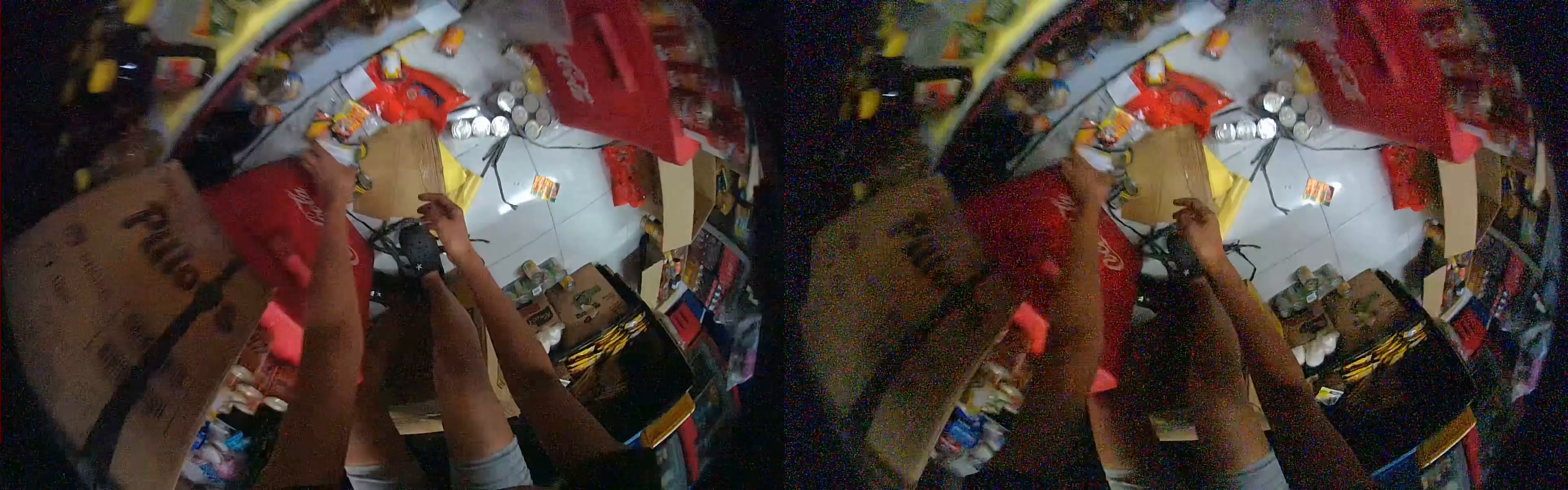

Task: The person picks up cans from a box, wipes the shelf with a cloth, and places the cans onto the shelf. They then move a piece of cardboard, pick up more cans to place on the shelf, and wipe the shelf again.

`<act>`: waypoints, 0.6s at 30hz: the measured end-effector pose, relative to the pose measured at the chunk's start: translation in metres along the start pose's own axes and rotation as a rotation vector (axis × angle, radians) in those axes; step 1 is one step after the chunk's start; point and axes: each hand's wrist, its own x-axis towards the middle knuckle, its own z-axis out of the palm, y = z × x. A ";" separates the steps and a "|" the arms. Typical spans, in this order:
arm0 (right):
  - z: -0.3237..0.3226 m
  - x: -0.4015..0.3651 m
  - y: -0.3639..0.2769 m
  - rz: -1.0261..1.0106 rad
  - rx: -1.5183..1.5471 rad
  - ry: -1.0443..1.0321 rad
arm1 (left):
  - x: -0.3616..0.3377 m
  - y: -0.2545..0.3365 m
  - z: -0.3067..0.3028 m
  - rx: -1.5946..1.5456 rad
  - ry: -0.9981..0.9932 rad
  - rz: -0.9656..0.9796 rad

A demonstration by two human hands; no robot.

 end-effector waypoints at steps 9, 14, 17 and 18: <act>0.002 -0.136 -0.236 -0.154 -0.394 -0.507 | -0.178 0.145 -0.226 -0.350 -0.226 0.506; 0.015 -0.237 -0.357 -0.415 -0.563 -0.368 | -0.181 0.216 -0.382 -0.620 -0.276 0.723; 0.032 -0.265 -0.398 -0.621 -0.496 -0.213 | -0.178 0.241 -0.445 -0.494 -0.280 0.725; 0.036 -0.272 -0.415 -0.651 -0.521 -0.171 | -0.170 0.251 -0.461 -0.450 -0.218 0.772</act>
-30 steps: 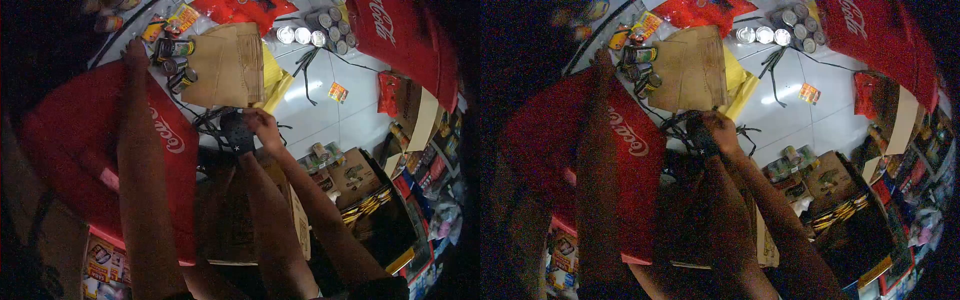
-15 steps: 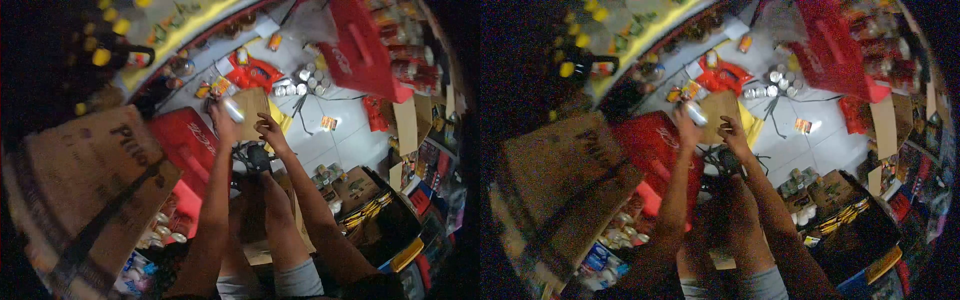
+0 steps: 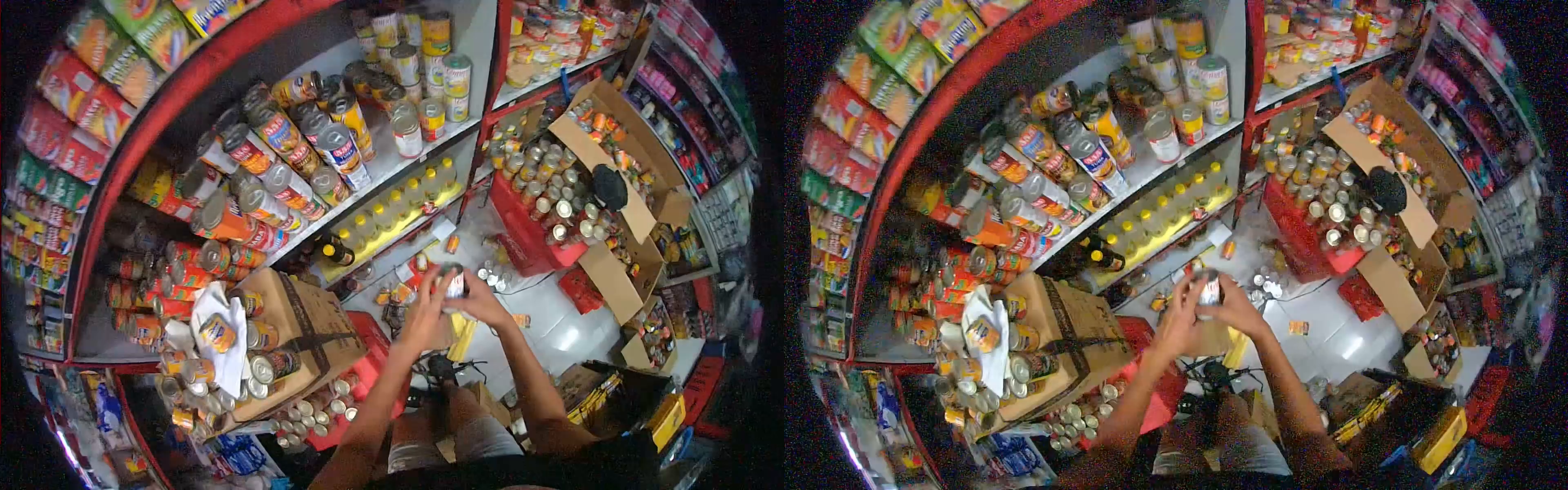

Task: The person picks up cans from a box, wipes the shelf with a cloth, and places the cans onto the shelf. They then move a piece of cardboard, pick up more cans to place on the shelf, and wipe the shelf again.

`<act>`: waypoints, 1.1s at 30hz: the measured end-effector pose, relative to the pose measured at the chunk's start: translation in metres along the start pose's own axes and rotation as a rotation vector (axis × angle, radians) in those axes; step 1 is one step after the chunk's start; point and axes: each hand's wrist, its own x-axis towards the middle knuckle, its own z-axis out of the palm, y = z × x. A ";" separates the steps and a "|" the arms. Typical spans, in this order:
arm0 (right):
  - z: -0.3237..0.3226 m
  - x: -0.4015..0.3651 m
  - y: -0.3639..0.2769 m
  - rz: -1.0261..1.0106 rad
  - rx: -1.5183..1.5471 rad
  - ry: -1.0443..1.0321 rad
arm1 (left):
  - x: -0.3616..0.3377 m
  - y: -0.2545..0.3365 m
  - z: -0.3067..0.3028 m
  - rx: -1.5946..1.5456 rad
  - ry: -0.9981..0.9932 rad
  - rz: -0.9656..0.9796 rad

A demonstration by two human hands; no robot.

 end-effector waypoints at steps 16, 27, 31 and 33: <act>-0.136 0.254 -0.182 -0.699 -0.340 1.088 | -0.065 -0.023 -0.028 -0.036 -0.023 -0.194; -0.160 0.270 -0.182 -0.699 -0.709 1.096 | -0.091 -0.056 -0.016 0.024 -0.154 -0.233; -0.163 0.273 -0.189 -0.709 -0.668 1.011 | -0.081 -0.065 -0.022 0.052 -0.117 -0.187; -0.162 0.273 -0.192 -0.680 -0.683 0.988 | -0.079 -0.071 -0.017 0.077 -0.092 -0.145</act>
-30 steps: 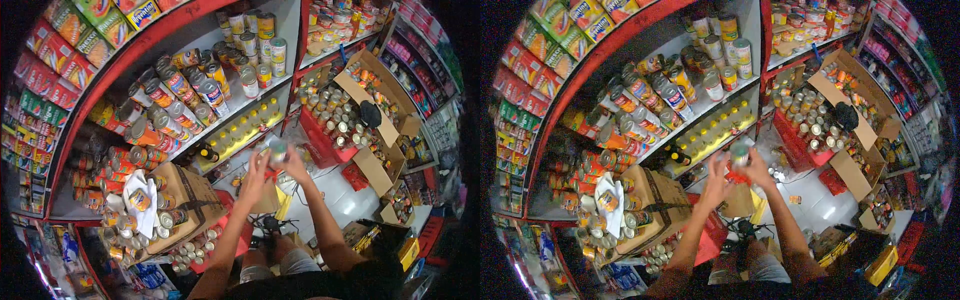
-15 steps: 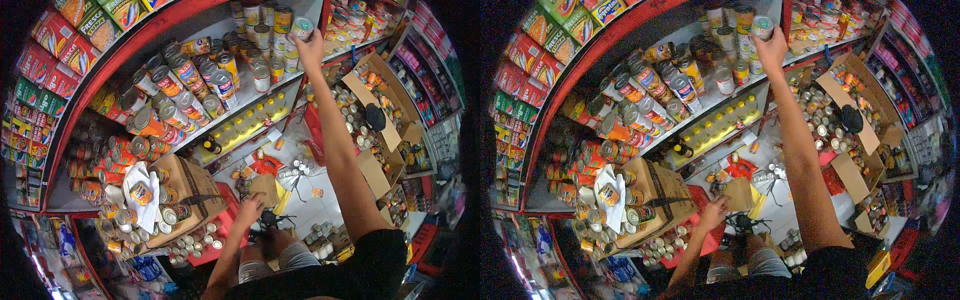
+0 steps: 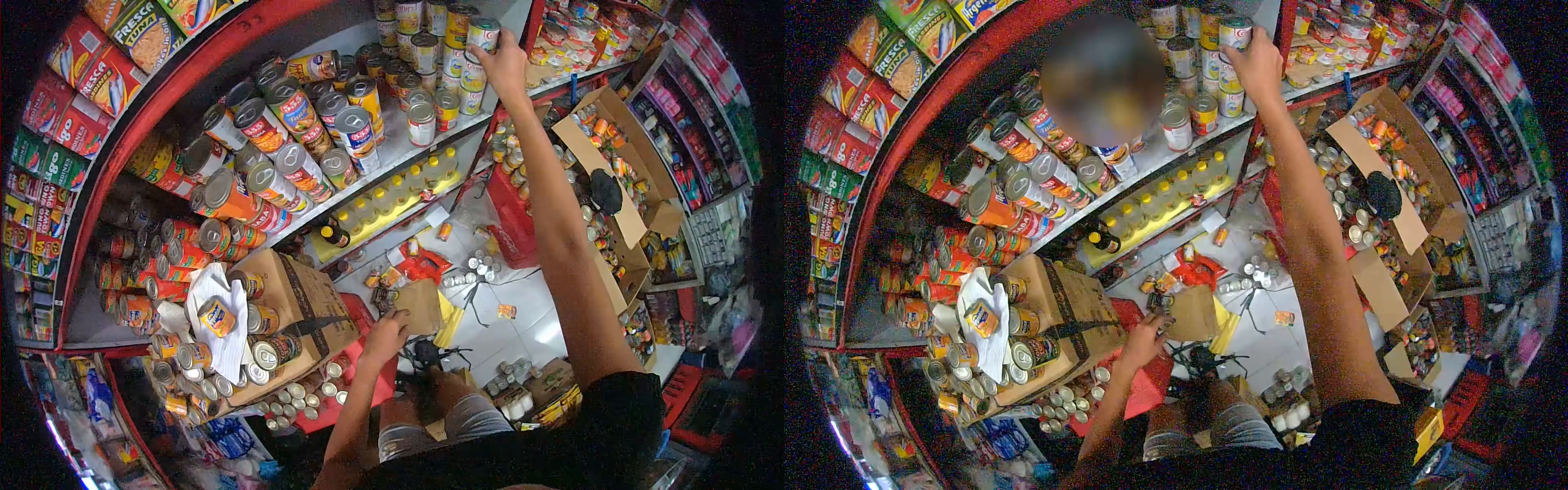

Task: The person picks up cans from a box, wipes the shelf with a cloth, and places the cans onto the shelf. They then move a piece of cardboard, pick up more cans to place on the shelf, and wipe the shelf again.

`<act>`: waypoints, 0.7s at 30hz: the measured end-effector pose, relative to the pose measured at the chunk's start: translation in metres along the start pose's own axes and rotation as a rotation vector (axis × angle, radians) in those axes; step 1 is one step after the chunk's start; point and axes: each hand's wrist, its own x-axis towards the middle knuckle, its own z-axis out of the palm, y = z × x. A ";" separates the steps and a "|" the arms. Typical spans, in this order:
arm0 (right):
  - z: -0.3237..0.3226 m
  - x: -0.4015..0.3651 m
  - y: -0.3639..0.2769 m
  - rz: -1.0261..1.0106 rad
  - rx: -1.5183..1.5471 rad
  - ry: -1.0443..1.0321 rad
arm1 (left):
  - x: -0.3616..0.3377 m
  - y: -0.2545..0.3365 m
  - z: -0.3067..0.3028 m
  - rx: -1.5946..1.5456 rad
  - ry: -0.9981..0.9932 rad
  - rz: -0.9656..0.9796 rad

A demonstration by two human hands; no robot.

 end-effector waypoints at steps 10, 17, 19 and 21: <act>0.002 -0.006 -0.008 0.011 0.089 0.093 | -0.005 0.007 0.003 0.048 -0.079 -0.081; 0.008 -0.047 -0.045 -0.086 0.294 0.023 | -0.022 -0.011 0.015 -0.013 -0.106 -0.138; 0.021 -0.055 -0.054 -0.095 0.260 -0.114 | -0.022 -0.010 0.011 0.004 -0.102 -0.117; 0.033 -0.061 -0.050 -0.109 0.141 -0.148 | -0.020 -0.006 0.004 0.024 -0.094 -0.103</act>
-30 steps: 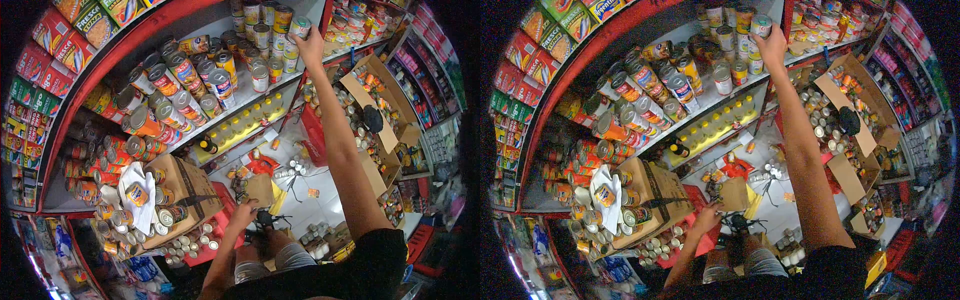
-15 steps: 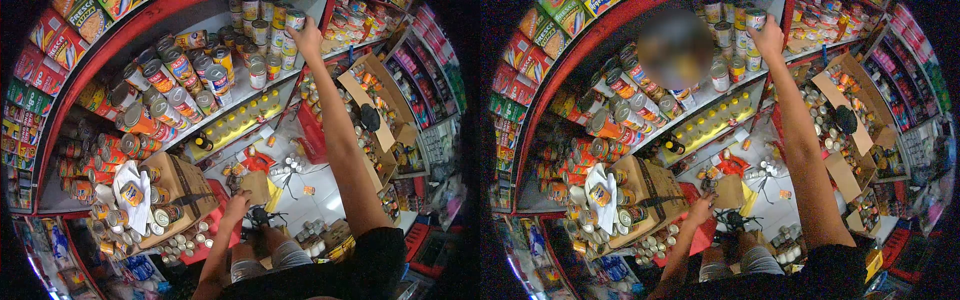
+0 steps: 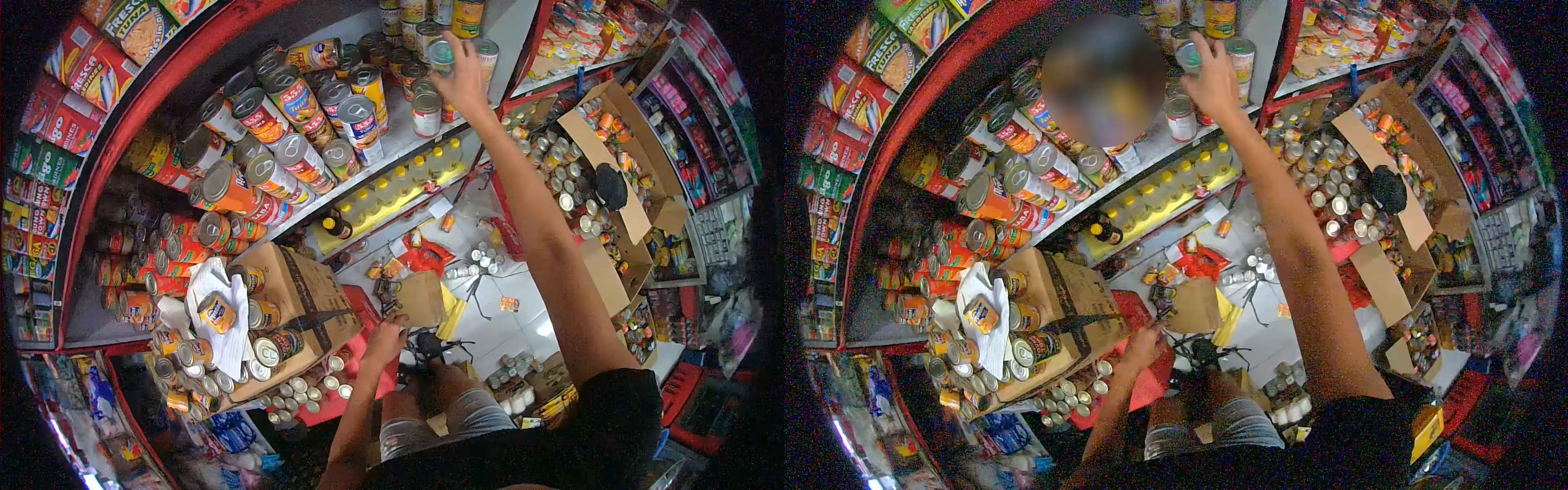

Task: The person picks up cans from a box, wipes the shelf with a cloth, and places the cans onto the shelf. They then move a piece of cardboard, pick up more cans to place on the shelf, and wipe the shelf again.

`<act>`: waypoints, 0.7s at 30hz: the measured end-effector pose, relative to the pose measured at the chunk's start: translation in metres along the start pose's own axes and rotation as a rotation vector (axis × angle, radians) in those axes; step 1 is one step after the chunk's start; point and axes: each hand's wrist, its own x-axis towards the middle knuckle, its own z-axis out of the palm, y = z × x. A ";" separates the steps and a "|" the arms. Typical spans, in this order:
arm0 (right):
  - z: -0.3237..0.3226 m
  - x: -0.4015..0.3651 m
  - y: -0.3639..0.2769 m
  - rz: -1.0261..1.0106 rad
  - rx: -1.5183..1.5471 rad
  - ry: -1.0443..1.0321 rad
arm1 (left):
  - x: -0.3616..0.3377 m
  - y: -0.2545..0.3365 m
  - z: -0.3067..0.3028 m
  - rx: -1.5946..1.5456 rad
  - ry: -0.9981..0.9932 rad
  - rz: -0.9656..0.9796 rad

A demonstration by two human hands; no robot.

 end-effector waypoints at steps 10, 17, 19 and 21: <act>0.028 0.005 0.026 0.016 -0.111 -0.052 | -0.006 -0.014 0.008 0.013 0.006 -0.082; 0.018 0.018 0.021 -0.148 -0.315 -0.091 | -0.010 -0.005 0.009 0.051 -0.106 -0.122; 0.007 0.029 0.009 0.037 -0.521 -0.573 | -0.008 -0.019 0.023 0.023 -0.062 -0.069; 0.020 0.021 0.023 -0.072 -0.452 -0.458 | -0.006 -0.014 0.020 0.028 -0.033 -0.055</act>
